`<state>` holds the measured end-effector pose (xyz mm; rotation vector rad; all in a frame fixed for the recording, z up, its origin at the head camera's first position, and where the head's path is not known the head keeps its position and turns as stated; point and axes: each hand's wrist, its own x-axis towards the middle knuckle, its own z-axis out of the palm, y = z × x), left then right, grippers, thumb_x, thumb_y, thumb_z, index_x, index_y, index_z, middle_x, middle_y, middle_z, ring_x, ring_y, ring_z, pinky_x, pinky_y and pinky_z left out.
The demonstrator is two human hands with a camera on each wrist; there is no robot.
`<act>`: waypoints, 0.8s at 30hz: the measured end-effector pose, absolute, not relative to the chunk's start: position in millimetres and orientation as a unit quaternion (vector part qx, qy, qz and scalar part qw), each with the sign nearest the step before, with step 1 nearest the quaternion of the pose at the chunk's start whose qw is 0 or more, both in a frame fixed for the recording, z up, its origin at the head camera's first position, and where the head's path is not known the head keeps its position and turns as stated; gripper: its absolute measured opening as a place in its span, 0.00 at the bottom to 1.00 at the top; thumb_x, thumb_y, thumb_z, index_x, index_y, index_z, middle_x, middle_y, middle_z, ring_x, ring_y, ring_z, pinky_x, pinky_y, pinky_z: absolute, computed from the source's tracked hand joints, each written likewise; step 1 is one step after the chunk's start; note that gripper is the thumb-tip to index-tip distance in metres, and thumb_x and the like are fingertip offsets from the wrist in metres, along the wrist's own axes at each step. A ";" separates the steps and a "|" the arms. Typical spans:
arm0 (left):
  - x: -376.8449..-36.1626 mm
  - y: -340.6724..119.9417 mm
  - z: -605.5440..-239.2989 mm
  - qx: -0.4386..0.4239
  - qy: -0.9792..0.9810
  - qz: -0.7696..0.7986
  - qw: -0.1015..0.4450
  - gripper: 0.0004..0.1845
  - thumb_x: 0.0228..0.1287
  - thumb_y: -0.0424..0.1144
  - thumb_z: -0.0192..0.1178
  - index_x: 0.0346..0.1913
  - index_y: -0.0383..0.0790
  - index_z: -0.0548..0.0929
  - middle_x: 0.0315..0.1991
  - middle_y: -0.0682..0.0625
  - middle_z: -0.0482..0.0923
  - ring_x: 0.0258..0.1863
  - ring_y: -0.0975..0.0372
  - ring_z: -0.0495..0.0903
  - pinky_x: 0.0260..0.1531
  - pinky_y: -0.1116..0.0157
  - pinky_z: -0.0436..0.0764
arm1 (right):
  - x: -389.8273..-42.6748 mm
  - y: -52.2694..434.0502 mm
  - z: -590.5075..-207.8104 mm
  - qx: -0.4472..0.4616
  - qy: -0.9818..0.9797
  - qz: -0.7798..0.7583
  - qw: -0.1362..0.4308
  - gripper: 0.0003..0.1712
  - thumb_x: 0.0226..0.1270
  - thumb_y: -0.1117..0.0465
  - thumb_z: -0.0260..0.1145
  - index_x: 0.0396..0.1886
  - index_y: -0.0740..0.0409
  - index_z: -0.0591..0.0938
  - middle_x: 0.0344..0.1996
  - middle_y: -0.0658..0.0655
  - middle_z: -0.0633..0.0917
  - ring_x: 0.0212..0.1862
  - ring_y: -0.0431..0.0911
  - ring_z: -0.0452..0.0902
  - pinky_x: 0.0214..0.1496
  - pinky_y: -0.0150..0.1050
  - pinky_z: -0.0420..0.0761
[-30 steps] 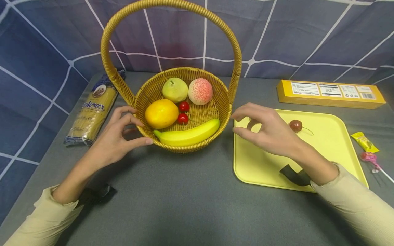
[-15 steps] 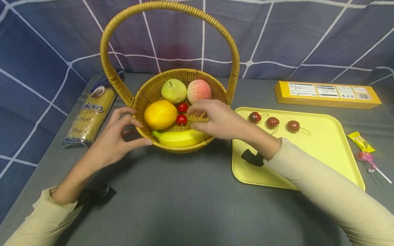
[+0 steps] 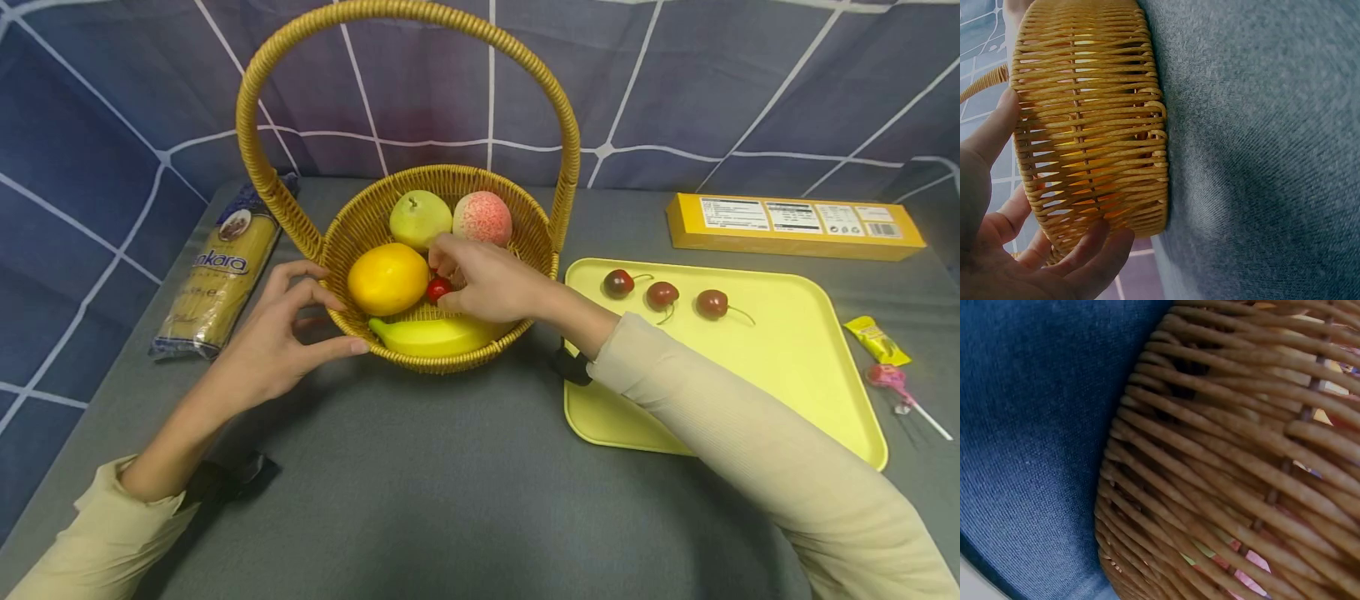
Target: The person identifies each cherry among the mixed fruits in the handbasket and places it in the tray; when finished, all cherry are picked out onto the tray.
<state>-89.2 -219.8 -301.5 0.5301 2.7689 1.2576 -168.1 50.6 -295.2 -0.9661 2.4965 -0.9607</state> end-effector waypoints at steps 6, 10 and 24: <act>-89.8 -220.0 -302.3 0.173 0.896 0.408 0.028 0.21 0.55 0.34 0.75 0.46 0.32 0.76 0.65 0.40 0.56 0.62 0.45 0.61 0.52 0.36 0.75 | -171.9 47.0 -297.8 -0.314 0.868 -0.342 0.174 0.25 0.61 0.67 0.71 0.55 0.64 0.71 0.50 0.60 0.80 0.50 0.49 0.77 0.55 0.37 0.77; -89.8 -219.5 -302.4 0.170 0.895 0.411 0.026 0.20 0.54 0.34 0.75 0.46 0.33 0.77 0.65 0.40 0.56 0.62 0.45 0.61 0.52 0.36 0.76 | -174.2 43.9 -299.2 -0.321 0.869 -0.330 0.181 0.22 0.61 0.68 0.70 0.53 0.63 0.72 0.51 0.59 0.79 0.53 0.48 0.76 0.57 0.37 0.75; -90.0 -220.2 -302.4 0.171 0.896 0.409 0.023 0.21 0.54 0.35 0.76 0.45 0.33 0.76 0.65 0.40 0.56 0.62 0.45 0.61 0.52 0.35 0.75 | -173.1 35.7 -302.6 -0.298 0.894 -0.293 0.158 0.19 0.60 0.66 0.72 0.48 0.59 0.75 0.40 0.54 0.80 0.44 0.47 0.74 0.48 0.38 0.75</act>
